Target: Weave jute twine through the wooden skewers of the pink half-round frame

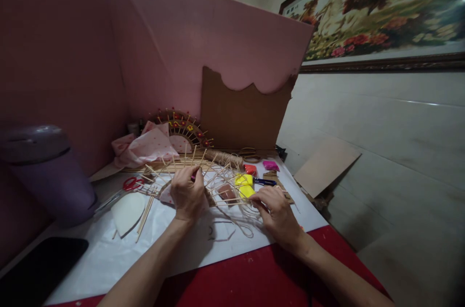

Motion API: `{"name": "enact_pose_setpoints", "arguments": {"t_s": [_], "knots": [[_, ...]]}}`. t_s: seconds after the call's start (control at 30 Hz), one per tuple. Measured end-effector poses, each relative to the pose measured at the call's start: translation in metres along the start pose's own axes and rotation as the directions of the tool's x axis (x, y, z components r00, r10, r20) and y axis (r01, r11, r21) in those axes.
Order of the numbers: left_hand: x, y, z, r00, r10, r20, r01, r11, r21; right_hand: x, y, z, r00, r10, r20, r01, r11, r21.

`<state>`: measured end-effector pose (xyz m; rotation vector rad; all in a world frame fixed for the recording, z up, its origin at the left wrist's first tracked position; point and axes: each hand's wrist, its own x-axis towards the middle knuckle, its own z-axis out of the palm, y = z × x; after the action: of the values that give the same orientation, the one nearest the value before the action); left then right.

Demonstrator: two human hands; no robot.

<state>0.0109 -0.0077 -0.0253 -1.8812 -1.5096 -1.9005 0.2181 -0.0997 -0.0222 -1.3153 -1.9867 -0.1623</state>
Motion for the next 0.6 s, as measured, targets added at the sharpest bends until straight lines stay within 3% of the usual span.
{"name": "enact_pose_setpoints", "arguments": {"t_s": [0.43,0.53,0.6], "knots": [[0.002,0.003,-0.001,0.999,0.004,-0.032,-0.004,1.000,-0.019,0.000,0.013,0.017,0.978,0.175,0.114,-0.195,0.962,0.190],[0.003,0.003,-0.001,0.999,0.006,-0.042,-0.007,1.000,-0.021,0.003,0.010,0.023,0.933,0.291,0.213,-0.352,0.864,0.360],[0.003,0.002,-0.002,0.999,-0.002,-0.049,0.000,1.000,-0.028,0.006,0.007,0.027,0.858,0.380,0.347,-0.513,0.688,0.513]]}}
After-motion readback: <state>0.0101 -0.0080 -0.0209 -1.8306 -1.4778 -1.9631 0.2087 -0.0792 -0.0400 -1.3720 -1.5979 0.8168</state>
